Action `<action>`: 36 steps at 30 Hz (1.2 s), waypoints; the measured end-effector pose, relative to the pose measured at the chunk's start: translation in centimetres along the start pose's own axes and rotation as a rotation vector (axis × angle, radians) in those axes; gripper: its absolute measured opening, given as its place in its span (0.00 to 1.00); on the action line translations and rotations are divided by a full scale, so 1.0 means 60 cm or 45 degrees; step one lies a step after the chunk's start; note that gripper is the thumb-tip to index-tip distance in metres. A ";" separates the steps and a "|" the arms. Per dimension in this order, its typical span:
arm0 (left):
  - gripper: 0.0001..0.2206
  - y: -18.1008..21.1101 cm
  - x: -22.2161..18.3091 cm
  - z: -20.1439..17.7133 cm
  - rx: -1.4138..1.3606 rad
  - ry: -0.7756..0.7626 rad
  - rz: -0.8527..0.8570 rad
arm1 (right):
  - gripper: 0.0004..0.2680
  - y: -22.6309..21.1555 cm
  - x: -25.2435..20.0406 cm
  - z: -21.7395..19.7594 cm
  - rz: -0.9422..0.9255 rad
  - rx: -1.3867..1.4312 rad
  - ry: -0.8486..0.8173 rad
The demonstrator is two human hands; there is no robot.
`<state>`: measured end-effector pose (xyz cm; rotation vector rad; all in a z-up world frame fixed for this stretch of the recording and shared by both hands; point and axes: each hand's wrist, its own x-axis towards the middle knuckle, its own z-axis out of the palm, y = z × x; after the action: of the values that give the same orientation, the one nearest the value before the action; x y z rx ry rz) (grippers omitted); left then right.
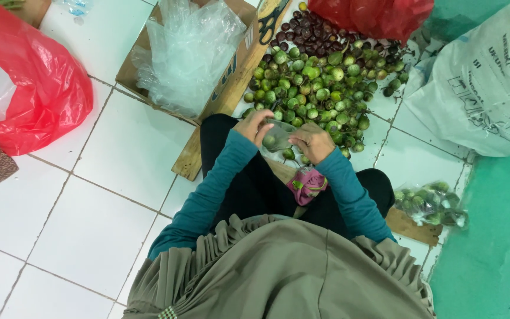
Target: Packaging small green fruits into plastic bags while sitting on the floor
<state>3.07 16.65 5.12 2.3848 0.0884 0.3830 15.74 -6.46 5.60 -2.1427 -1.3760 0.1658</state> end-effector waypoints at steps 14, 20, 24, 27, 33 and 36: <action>0.56 0.182 0.017 0.131 -0.326 -0.229 -0.169 | 0.06 -0.198 0.035 -0.243 -0.541 -0.530 0.552; 0.50 0.164 -0.018 0.198 -0.682 -0.790 -0.159 | 0.04 -0.218 0.037 -0.298 -0.506 -0.458 0.600; 0.54 0.257 -0.034 0.109 -1.433 -1.044 -0.896 | 0.04 -0.231 0.035 -0.309 -0.445 -0.303 0.613; 0.16 0.208 -0.065 0.186 -1.250 -0.611 0.061 | 0.05 -0.194 0.007 -0.311 -0.389 -0.160 0.665; 0.10 0.193 -0.077 0.163 -1.591 -0.558 -0.239 | 0.11 -0.112 -0.116 -0.250 0.144 0.506 0.803; 0.10 0.128 -0.111 0.226 -1.592 -0.666 -0.202 | 0.31 -0.130 -0.146 -0.161 0.356 0.717 0.585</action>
<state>0.46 1.08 -0.98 1.1568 -0.1640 -0.2424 9.38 -15.62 15.95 -1.7363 -0.6631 0.1366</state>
